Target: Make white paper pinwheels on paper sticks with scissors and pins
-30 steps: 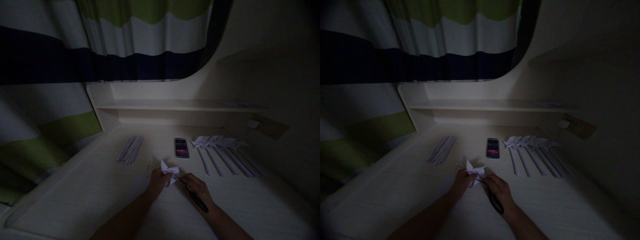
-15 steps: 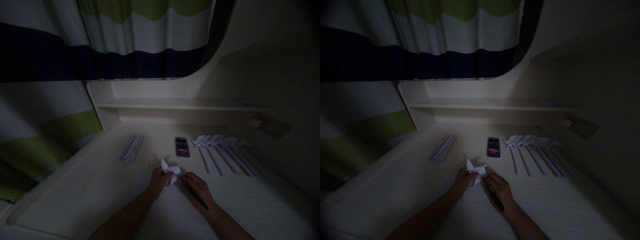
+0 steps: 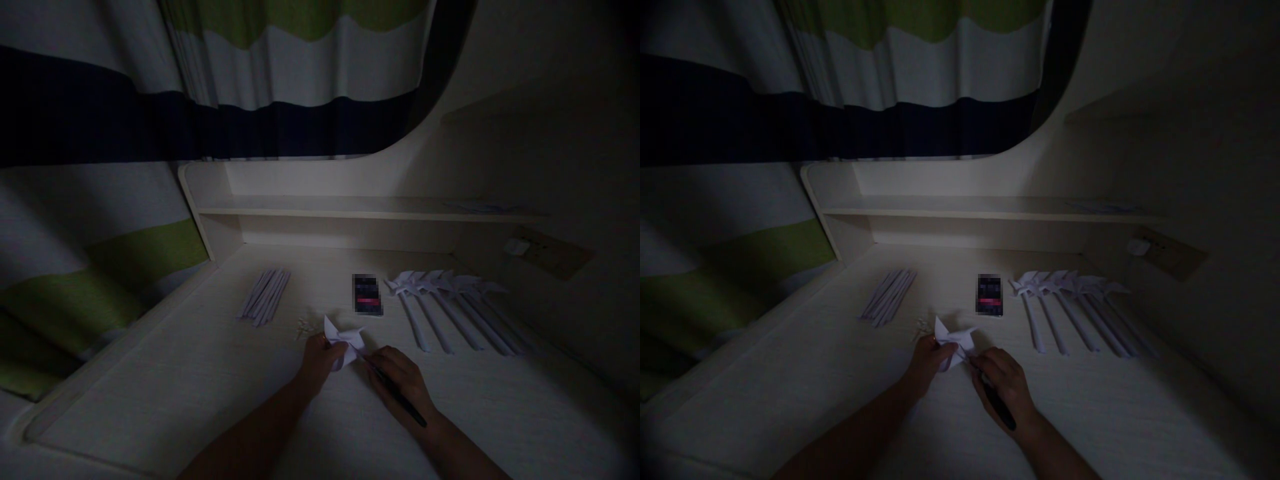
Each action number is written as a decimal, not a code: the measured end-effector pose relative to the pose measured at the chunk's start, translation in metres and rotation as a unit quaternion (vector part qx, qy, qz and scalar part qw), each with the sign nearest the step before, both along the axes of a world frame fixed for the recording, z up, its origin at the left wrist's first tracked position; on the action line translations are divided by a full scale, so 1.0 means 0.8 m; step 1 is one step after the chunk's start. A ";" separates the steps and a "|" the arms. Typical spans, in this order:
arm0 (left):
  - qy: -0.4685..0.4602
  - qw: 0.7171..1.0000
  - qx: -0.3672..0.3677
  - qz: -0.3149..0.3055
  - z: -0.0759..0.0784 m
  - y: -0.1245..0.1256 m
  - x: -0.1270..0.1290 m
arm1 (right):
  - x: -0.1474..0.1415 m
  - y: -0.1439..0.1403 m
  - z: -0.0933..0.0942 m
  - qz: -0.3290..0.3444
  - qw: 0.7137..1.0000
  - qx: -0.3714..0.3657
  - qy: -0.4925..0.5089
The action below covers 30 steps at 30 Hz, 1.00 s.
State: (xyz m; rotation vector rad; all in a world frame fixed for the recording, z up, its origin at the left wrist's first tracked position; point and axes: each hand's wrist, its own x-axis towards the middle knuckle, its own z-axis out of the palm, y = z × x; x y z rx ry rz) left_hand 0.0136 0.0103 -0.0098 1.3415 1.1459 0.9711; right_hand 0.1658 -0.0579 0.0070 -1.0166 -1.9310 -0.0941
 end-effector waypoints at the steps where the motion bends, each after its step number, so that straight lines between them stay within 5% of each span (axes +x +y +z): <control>1: -0.001 1.000 0.002 0.000 0.001 0.000 0.000 | 0.000 0.000 -0.001 -0.002 1.000 0.004 -0.003; 21: -0.064 0.998 -0.005 -0.023 0.012 -0.007 0.002 | 0.004 0.008 -0.014 -0.018 0.998 0.041 -0.053; 30: 0.013 0.999 0.026 -0.019 0.003 -0.001 -0.001 | 0.002 0.004 -0.012 -0.030 0.997 0.031 -0.068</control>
